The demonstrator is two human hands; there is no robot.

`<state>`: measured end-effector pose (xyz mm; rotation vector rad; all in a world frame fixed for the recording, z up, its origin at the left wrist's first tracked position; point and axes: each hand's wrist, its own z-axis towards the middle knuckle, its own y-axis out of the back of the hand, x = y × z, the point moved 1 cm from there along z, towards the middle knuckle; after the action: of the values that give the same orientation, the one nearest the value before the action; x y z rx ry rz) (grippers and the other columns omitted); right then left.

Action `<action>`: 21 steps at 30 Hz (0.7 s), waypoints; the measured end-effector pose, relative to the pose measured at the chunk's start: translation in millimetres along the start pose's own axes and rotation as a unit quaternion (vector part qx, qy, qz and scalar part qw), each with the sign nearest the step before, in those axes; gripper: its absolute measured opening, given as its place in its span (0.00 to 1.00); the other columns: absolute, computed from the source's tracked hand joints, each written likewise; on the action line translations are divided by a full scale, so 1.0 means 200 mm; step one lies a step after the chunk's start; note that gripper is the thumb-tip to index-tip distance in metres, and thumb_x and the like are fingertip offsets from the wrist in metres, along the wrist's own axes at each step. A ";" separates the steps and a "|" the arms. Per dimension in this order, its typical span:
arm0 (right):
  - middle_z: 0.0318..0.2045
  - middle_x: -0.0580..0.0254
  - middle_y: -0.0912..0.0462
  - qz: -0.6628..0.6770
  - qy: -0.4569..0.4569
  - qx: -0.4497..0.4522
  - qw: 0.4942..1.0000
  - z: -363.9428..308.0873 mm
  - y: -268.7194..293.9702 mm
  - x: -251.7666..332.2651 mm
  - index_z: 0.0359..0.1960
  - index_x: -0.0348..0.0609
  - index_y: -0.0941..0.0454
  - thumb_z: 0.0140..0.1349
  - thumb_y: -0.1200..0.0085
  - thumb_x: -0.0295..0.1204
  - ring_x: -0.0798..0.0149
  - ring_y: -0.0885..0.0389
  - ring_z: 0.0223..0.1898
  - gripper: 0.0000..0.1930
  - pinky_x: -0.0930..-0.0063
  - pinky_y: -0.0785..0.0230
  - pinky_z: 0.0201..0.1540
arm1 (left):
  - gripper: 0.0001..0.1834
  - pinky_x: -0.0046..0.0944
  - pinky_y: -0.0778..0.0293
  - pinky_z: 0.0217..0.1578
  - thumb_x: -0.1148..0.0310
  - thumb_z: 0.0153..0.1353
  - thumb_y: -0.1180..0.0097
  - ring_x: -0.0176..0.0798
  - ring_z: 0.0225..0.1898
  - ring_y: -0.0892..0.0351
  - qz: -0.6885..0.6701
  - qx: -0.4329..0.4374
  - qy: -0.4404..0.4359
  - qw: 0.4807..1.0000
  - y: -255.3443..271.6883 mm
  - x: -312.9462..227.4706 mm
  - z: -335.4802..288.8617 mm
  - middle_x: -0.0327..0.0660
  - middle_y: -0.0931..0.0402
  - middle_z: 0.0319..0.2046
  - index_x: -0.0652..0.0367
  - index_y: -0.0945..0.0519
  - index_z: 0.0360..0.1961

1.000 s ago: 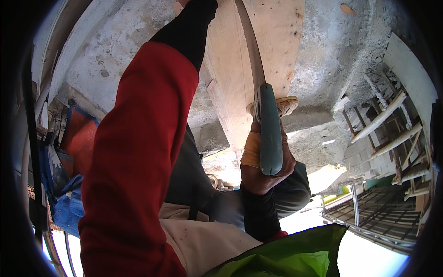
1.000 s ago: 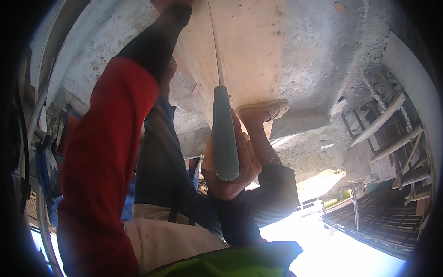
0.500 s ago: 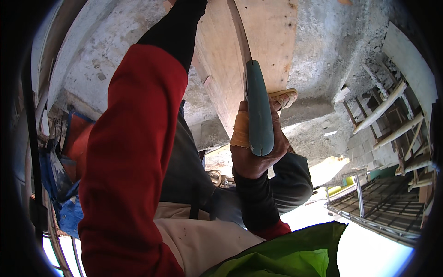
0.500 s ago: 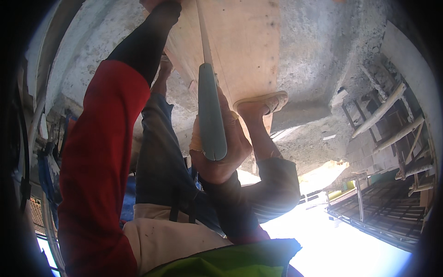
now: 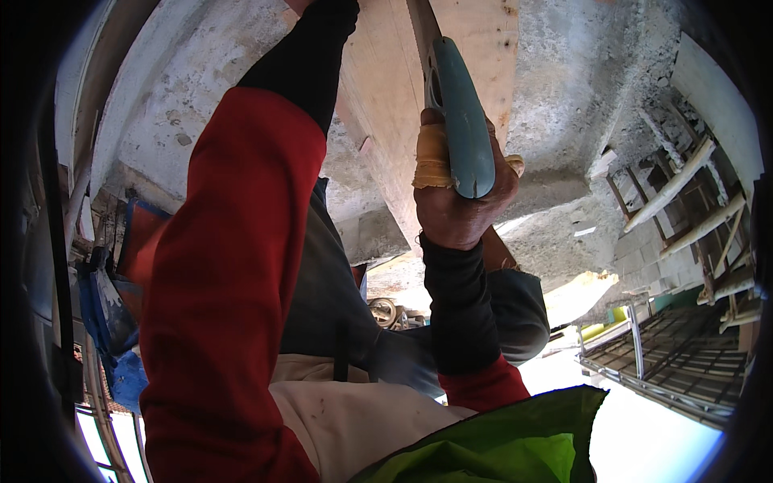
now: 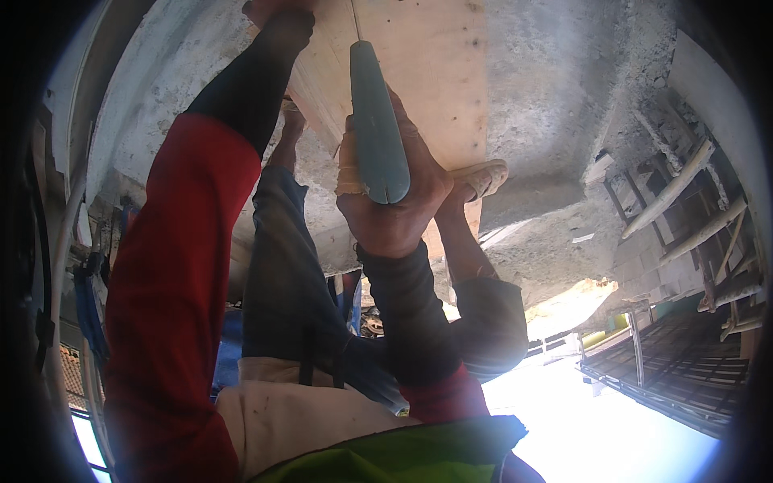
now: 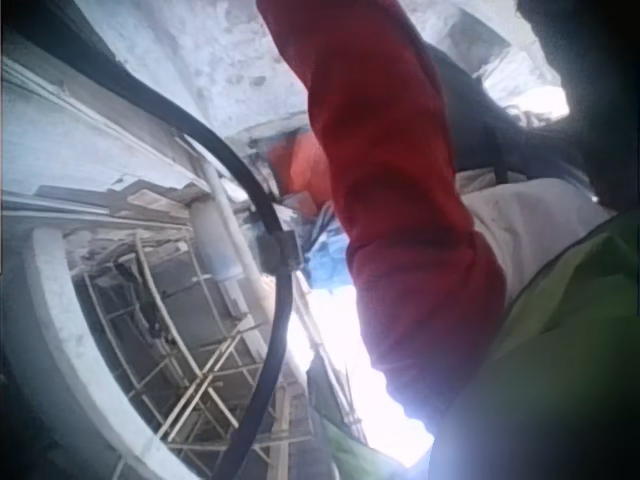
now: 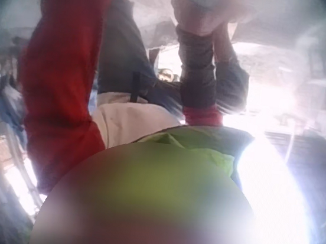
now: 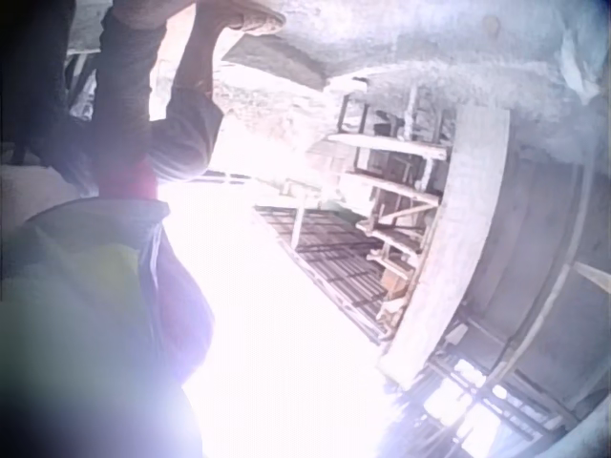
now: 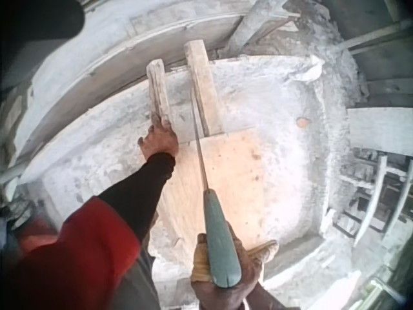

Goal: The person uses a hand saw to cut a long wooden plank on a makeshift workbench, then picks up a hammer and nails to fasten a smaller wooden board. The person continues to saw another plank while standing on a construction site.

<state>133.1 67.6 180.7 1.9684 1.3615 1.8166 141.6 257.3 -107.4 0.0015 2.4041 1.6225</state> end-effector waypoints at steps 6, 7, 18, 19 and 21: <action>0.45 0.45 0.11 -0.016 0.025 0.003 1.000 0.01 -0.04 -0.04 0.56 0.32 0.17 0.57 0.35 0.20 0.56 0.08 0.42 0.23 0.68 0.17 0.45 | 0.32 0.66 0.36 0.63 0.48 0.76 0.61 0.59 0.51 0.16 -0.002 0.015 0.000 1.000 0.00 0.00 0.00 0.54 0.17 0.52 0.53 0.37 0.74; 0.45 0.45 0.11 -0.034 0.040 0.002 0.999 -0.01 -0.04 -0.04 0.57 0.32 0.17 0.57 0.35 0.20 0.56 0.08 0.42 0.23 0.68 0.17 0.45 | 0.32 0.66 0.36 0.63 0.49 0.76 0.61 0.59 0.51 0.16 0.004 0.007 -0.004 1.000 0.00 0.01 0.01 0.54 0.17 0.52 0.53 0.37 0.74; 0.47 0.45 0.11 0.029 0.016 -0.005 0.999 -0.04 -0.04 -0.12 0.54 0.31 0.16 0.57 0.35 0.19 0.58 0.08 0.43 0.21 0.70 0.17 0.45 | 0.31 0.66 0.37 0.64 0.48 0.76 0.62 0.60 0.52 0.16 -0.003 0.004 0.008 1.000 -0.01 0.01 0.00 0.54 0.17 0.53 0.52 0.37 0.73; 0.46 0.45 0.11 0.032 0.014 0.000 0.999 -0.04 -0.04 -0.12 0.55 0.31 0.16 0.57 0.35 0.19 0.58 0.08 0.43 0.21 0.70 0.17 0.44 | 0.31 0.66 0.37 0.64 0.48 0.76 0.62 0.60 0.52 0.16 0.000 0.000 0.005 1.000 -0.01 0.01 0.00 0.54 0.17 0.53 0.52 0.37 0.73; 0.46 0.45 0.11 0.020 0.025 -0.001 0.999 -0.04 -0.03 -0.11 0.55 0.32 0.17 0.57 0.35 0.19 0.58 0.08 0.42 0.22 0.71 0.18 0.44 | 0.31 0.67 0.37 0.64 0.48 0.76 0.63 0.60 0.52 0.16 -0.005 -0.008 0.001 1.000 -0.02 0.00 0.00 0.54 0.17 0.53 0.52 0.37 0.73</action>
<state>125.4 52.3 163.3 1.9776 1.3428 1.8956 141.2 257.0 -110.7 -0.0159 2.3876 1.6390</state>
